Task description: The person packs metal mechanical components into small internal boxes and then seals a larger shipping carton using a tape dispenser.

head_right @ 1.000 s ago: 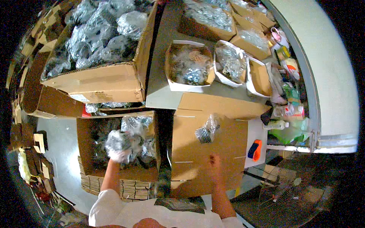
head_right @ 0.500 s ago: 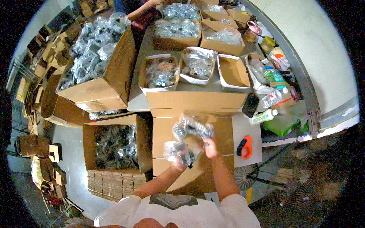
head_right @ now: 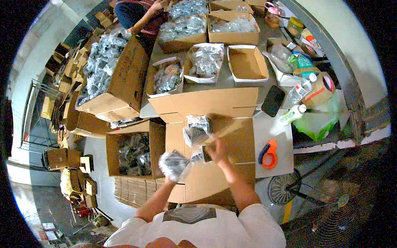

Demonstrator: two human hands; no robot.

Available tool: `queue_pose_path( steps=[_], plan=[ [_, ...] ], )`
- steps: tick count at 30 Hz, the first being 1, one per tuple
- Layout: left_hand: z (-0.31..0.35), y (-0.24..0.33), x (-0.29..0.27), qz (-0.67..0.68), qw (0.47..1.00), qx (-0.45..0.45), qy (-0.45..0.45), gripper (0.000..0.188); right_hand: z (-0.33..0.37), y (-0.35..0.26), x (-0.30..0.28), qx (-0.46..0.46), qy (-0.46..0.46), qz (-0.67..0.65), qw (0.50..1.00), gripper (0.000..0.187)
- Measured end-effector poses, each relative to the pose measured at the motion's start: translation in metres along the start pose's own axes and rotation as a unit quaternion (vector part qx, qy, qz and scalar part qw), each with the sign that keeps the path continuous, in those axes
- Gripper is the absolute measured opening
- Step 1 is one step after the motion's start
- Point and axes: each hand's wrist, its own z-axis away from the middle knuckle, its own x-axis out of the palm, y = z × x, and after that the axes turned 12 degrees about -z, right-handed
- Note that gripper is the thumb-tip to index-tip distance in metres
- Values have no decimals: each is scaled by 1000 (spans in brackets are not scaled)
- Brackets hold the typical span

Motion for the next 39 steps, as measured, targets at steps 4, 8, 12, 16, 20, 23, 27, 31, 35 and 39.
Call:
queue_pose_path(
  steps=[4,8,12,16,20,23,27,31,35,39],
  plan=[
    [-37,15,28,-33,997,65,5,36,31,-40,10,61,-143,34,987,66],
    [-32,40,68,309,870,-370,101,33,42,-33,8,129,-115,48,984,68],
    [25,14,67,171,942,-270,101,34,41,-43,16,163,-32,36,985,67],
    [32,-12,73,266,875,-380,139,34,26,-55,24,101,-1,92,991,64],
    [7,-9,86,294,871,-386,75,36,7,-68,21,67,6,58,996,61],
    [16,11,89,189,889,-415,53,41,-39,-88,-12,-74,68,-7,995,47],
    [45,57,80,-284,952,-78,-80,64,-158,-138,-33,-20,137,-317,938,35],
    [21,79,89,-584,783,76,198,85,-294,-121,-15,331,120,-685,638,21],
    [23,21,99,-671,738,69,33,101,-337,-87,37,409,254,-581,657,36],
    [21,25,122,-674,737,42,-2,98,-361,-61,39,457,344,-552,607,31]
  ],
)
